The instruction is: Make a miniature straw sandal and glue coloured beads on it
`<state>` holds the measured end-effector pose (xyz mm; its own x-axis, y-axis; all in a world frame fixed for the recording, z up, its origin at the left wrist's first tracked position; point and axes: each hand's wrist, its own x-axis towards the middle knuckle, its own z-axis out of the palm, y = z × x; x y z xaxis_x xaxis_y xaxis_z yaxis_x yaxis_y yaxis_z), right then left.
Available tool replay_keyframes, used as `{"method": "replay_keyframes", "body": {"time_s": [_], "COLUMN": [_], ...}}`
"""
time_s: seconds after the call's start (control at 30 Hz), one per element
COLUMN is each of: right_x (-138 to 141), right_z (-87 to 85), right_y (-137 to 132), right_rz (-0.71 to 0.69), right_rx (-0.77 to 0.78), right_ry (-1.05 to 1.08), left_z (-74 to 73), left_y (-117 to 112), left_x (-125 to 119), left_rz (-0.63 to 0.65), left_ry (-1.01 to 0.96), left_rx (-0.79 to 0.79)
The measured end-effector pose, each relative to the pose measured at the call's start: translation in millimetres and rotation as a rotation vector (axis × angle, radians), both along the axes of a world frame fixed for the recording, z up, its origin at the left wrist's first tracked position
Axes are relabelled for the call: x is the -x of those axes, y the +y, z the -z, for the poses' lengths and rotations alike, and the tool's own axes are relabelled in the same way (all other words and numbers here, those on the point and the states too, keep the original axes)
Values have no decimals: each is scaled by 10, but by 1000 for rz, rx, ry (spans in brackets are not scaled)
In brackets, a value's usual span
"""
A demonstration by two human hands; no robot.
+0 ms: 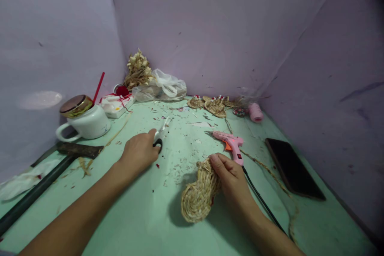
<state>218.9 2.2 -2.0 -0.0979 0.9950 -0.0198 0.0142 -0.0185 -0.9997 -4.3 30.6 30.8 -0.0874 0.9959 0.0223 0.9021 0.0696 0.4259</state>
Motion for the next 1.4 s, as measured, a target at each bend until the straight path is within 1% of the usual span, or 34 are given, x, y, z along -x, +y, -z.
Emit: {"method": "replay_keyframes", "body": {"time_s": [0.03,0.07,0.13,0.2,0.3,0.43,0.47,0.5,0.53,0.57,0.6,0.63,0.7,0.73,0.77,0.8,0.87,0.97,1.07,1.2,1.3,1.4], "right_x": [2,7,20,35,51,60,61,62,62,63,64,65,68,71,76,83,102,141,169,168,153,144], "right_z": [-2,-5,-16,-33,-55,-51,-47,-44,-43,-43,-44,-46,-49,-49,-48,-46,-38,-20,-4,1,-11,-28], "right_y": [2,3,4,1,-12,-37,-41,-43,-43,-42,-41,-42,-49,-58,-71,-88,-129,-193,-240,-251,-217,-171], "right_rz": [-6,-11,-7,-5,-8,-31,-38,-42,-44,-45,-47,-48,-51,-52,-51,-48,-35,4,23,13,35,130], "right_rx": [6,16,32,39,23,6,0,-8,-15,-20,-23,-25,-35,-41,-49,-59,-83,-113,-128,-139,-138,-148], "right_ry": [2,6,14,9,-31,-71,-77,-82,-86,-88,-86,-82,-76,-75,-75,-77,-72,-39,-17,-7,-46,-85], "left_z": [11,12,-15,-55,-79,-59,-62,-71,-83,-97,-109,-118,-118,-110,-96,-77,-31,36,76,88,84,55], "left_y": [10,11,-11,-48,-72,-39,-39,-48,-68,-99,-138,-184,-284,-330,-371,-405,-452,-494,-524,-525,-488,-453], "left_x": [51,86,101,55,-30,-18,-12,-18,-42,-85,-146,-222,-392,-473,-545,-604,-683,-737,-764,-766,-721,-663], "left_rz": [-2,-2,-13,-43,-46,-108,-125,-137,-135,-114,-70,3,166,201,217,207,143,37,-4,35,63,157], "left_ry": [154,262,397,491,529,509,509,487,422,302,127,-97,-528,-680,-777,-868,-1033,-1277,-1436,-1518,-1433,-1293], "left_rx": [-34,-42,-13,-42,-89,21,1,-55,-123,-169,-177,-111,181,294,345,374,394,412,431,464,447,369]}}
